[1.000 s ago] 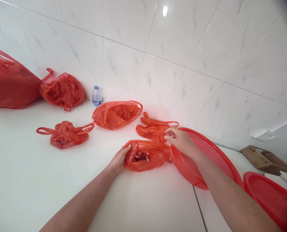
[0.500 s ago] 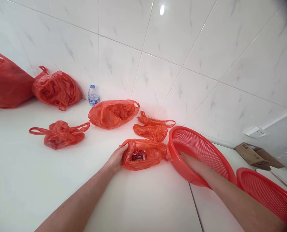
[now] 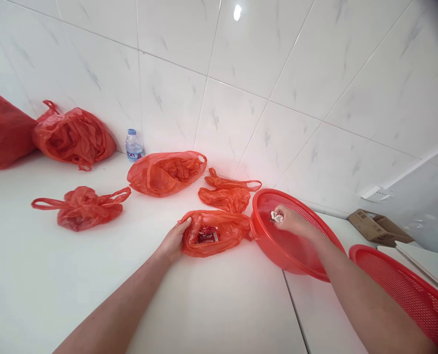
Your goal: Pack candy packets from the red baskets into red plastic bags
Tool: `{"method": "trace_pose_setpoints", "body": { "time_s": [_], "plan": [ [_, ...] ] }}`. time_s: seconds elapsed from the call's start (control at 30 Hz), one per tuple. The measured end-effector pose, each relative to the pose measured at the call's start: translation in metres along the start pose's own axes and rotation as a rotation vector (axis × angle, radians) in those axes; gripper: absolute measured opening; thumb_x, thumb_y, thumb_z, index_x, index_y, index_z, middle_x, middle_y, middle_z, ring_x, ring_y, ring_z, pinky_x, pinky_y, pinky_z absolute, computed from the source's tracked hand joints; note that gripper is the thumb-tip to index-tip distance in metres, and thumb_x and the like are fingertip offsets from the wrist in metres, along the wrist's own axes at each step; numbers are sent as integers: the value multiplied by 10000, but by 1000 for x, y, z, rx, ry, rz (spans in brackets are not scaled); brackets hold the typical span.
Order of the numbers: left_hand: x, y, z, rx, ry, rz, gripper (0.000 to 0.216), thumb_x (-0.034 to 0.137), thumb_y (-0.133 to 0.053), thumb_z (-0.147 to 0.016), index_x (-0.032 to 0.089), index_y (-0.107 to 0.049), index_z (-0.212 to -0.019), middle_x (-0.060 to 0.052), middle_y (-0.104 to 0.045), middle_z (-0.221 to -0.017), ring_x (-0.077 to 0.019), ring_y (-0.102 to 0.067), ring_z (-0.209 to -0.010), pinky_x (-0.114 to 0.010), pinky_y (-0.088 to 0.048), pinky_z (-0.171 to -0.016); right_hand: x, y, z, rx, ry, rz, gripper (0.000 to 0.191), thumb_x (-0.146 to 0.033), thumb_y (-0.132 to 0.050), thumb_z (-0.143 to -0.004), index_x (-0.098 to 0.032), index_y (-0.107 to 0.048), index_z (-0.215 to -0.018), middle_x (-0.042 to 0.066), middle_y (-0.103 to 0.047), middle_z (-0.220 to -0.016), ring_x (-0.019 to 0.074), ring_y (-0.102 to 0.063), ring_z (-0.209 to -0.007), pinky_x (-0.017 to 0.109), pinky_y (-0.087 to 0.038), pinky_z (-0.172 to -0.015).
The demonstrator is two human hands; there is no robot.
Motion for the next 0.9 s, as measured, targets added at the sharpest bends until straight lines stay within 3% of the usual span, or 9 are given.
{"method": "trace_pose_setpoints", "body": {
  "time_s": [0.1, 0.2, 0.37, 0.47, 0.57, 0.7, 0.8, 0.9],
  "plan": [
    [1, -2, 2, -19, 8, 7, 325, 325, -565, -839, 113, -607, -1082, -157, -693, -1038, -300, -664, -945, -450, -523, -858, -14, 20, -10, 43, 63, -104, 180, -255, -578, -692, -230, -485, -845, -36, -562, -739, 126, -501, -623, 232, -367, -538],
    [1, -2, 2, -31, 7, 19, 339, 331, -565, -840, 106, -602, -1091, -166, -688, -1049, -308, -658, -959, -460, -517, -868, -49, 29, -1, 120, 183, -219, 251, -276, -601, -687, -247, -468, -899, -33, -580, -817, 139, -535, -684, 236, -398, -582],
    [0, 1, -1, -17, -8, 28, 336, 320, -571, -840, 109, -597, -1101, -161, -689, -1047, -294, -661, -954, -441, -521, -868, -118, -1, 20, 22, 349, -133, 347, -248, -610, -687, -262, -495, -1013, -28, -612, -861, 153, -564, -704, 248, -398, -601],
    [-1, 4, -3, 4, 1, 18, 341, 327, -582, -834, 112, -603, -1097, -154, -689, -1050, -289, -662, -956, -422, -524, -868, -136, -10, 26, -42, 409, -98, 601, -276, -687, -650, -281, -457, -1205, 17, -604, -1097, 197, -581, -919, 282, -428, -724],
    [-3, 6, -4, 13, 0, 19, 320, 327, -589, -830, 124, -617, -1077, -135, -693, -1047, -273, -664, -954, -392, -533, -857, -122, 3, 30, -3, 352, -201, 682, -360, -673, -709, -317, -380, -1323, 54, -497, -1314, 233, -495, -1152, 338, -417, -881],
    [-4, 7, -5, 22, 9, 20, 313, 317, -575, -836, 124, -618, -1078, -136, -695, -1041, -282, -665, -946, -421, -544, -831, -65, 19, 47, -48, 144, -271, 560, -409, -604, -760, -308, -448, -1288, 78, -507, -1312, 262, -527, -1133, 372, -457, -866],
    [-4, 7, -6, 37, 6, 25, 309, 309, -577, -834, 121, -616, -1077, -135, -698, -1031, -278, -668, -940, -411, -549, -825, -26, 5, 71, -118, 59, -121, 654, -355, -622, -732, -303, -403, -1347, 93, -516, -1305, 290, -528, -1134, 365, -464, -827],
    [-5, 9, -8, 43, -11, 20, 301, 313, -596, -824, 126, -623, -1058, -130, -700, -1024, -276, -667, -945, -398, -550, -829, -6, -29, 97, -127, -3, 104, 527, -221, -496, -787, -280, -434, -1308, 81, -654, -1005, 248, -631, -841, 304, -445, -623]
  ]
}}
Point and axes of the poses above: each hand's wrist, its own z-axis away from the middle knuckle, its own y-axis out of the back of the hand, x = y × z, the point moved 3 cm from there along -z, towards the middle knuckle
